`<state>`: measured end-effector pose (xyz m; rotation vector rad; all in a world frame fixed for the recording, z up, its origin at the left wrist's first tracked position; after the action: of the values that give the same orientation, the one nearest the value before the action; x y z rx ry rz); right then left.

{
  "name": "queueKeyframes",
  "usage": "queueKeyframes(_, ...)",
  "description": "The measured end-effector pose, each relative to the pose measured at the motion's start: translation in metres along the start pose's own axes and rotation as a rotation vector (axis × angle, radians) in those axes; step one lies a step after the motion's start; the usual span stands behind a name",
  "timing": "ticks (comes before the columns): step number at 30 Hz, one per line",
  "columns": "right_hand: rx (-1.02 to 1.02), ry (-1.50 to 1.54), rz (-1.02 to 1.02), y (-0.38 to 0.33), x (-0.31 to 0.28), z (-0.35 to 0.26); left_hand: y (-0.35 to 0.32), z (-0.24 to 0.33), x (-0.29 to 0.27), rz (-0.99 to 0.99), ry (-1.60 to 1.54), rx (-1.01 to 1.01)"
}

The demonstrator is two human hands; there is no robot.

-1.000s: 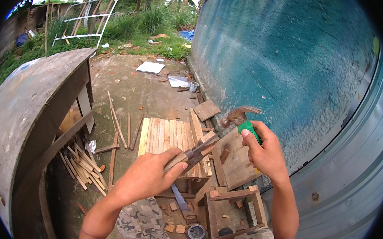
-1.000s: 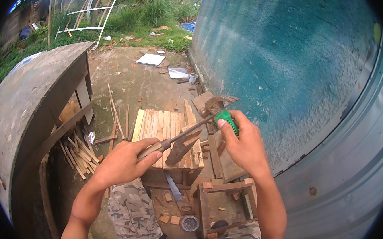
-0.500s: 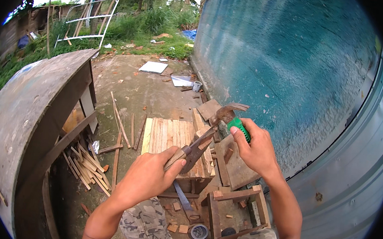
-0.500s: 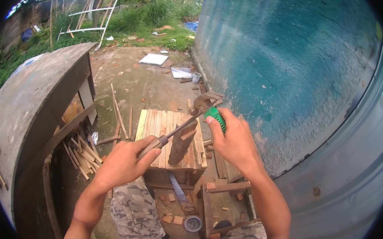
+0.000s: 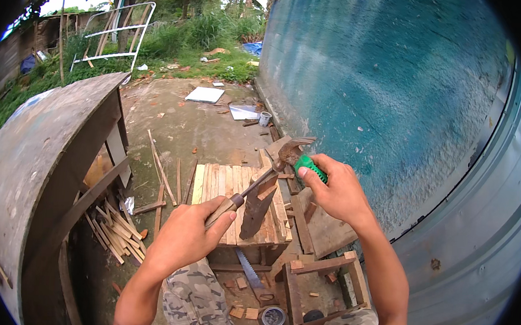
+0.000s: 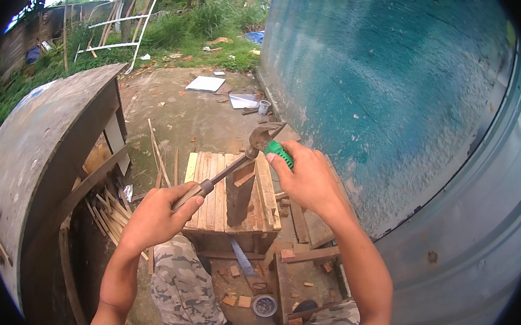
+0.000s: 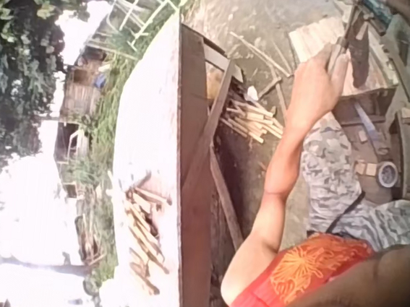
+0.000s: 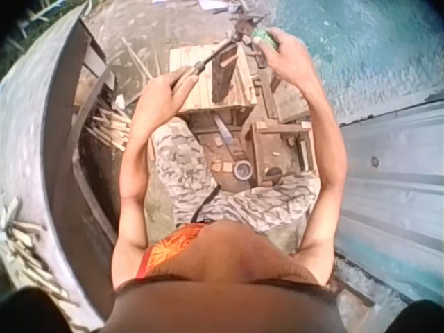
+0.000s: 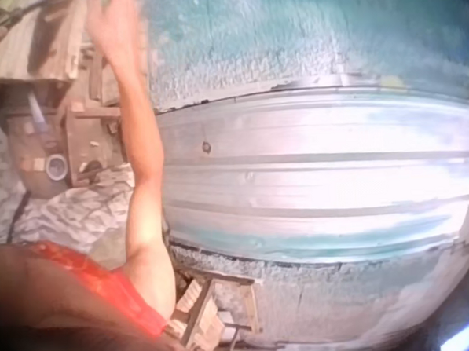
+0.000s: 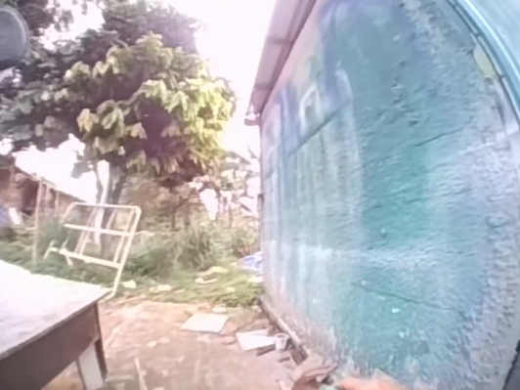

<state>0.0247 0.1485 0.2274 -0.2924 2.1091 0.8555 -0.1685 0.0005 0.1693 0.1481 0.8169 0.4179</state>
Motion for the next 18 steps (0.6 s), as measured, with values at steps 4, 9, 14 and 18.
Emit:
queueKeyframes(4, 0.086, 0.397, 0.187, 0.006, -0.045, -0.007, 0.001, -0.004, -0.001, -0.013, -0.038, -0.008)
queueKeyframes(9, -0.083, 0.501, 0.417, 0.002, -0.07, -0.031, 0.003, -0.005, 0.001, -0.036, -0.09, 0.012)
queueKeyframes(14, -0.107, -0.049, 0.018, -0.007, -0.006, -0.028, 0.006, -0.002, 0.003, -0.021, -0.064, 0.032)
queueKeyframes(18, -0.092, 0.243, 0.236, 0.0, -0.053, -0.014, 0.01, -0.007, 0.005, -0.049, -0.078, 0.003)
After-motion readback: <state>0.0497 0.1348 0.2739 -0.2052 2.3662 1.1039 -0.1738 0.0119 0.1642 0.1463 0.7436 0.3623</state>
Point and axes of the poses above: each hand's wrist, its own y-axis towards the middle knuckle, its own x-axis out of the palm, z = x × y, the point moved 10 cm from there along y, towards the middle knuckle, and after that the axes turned 6 degrees about z, right-handed, at the moved point
